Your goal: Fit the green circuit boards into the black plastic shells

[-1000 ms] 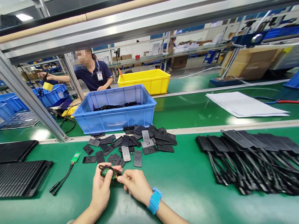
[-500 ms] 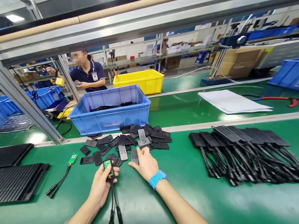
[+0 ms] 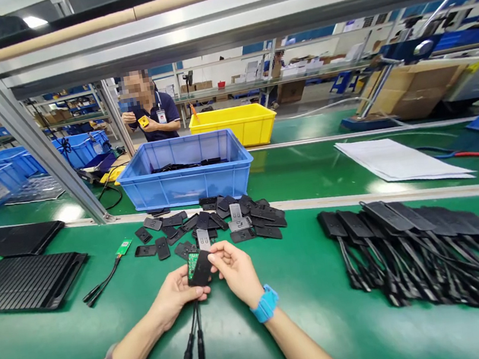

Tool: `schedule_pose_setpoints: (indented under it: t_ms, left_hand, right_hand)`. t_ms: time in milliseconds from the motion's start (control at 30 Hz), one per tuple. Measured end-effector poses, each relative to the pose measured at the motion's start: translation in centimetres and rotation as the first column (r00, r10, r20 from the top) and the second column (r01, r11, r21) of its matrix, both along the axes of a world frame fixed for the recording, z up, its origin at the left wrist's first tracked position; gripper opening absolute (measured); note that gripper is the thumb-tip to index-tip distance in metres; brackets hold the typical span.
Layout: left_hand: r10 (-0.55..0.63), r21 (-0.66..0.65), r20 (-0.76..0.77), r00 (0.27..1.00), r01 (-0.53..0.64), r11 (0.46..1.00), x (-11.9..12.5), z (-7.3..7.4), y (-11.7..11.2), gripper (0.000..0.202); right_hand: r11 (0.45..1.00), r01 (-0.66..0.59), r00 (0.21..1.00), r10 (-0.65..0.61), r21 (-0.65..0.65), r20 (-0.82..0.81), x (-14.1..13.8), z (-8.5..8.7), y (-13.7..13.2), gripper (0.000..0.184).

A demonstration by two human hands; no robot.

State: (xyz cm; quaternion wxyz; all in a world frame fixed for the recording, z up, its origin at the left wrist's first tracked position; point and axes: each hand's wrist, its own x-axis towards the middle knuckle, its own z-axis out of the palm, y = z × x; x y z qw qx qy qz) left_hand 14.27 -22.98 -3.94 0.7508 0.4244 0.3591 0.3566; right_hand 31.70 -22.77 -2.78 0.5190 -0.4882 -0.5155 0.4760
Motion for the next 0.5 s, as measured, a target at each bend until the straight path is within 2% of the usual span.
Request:
schedule_pose_setpoints:
  t_ms: [167,300,400,500]
  left_hand:
    - [-0.068,0.034,-0.013,0.998,0.069,0.997,0.05,-0.15,-0.31,0.056]
    - [-0.057,0.091,-0.073,0.996,0.064,0.994,0.38,-0.18,-0.41,0.050]
    - [-0.047,0.167,-0.137,0.989,0.070,0.983,0.51,-0.13,-0.55,0.048]
    - [-0.047,0.225,-0.196,0.979,0.092,0.970,0.46,0.08,-0.81,0.051]
  right_hand:
    - [0.999,-0.030,0.999,0.031,-0.026,0.022,-0.41,-0.17,-0.27,0.034]
    - [0.998,-0.018,1.000,0.019,-0.054,0.020,-0.41,-0.17,-0.33,0.040]
    - [0.989,-0.116,0.993,0.118,-0.096,0.017,-0.51,-0.28,-0.32,0.043]
    - [0.979,-0.184,0.977,0.192,-0.090,0.093,-0.60,-0.67,-0.24,0.044]
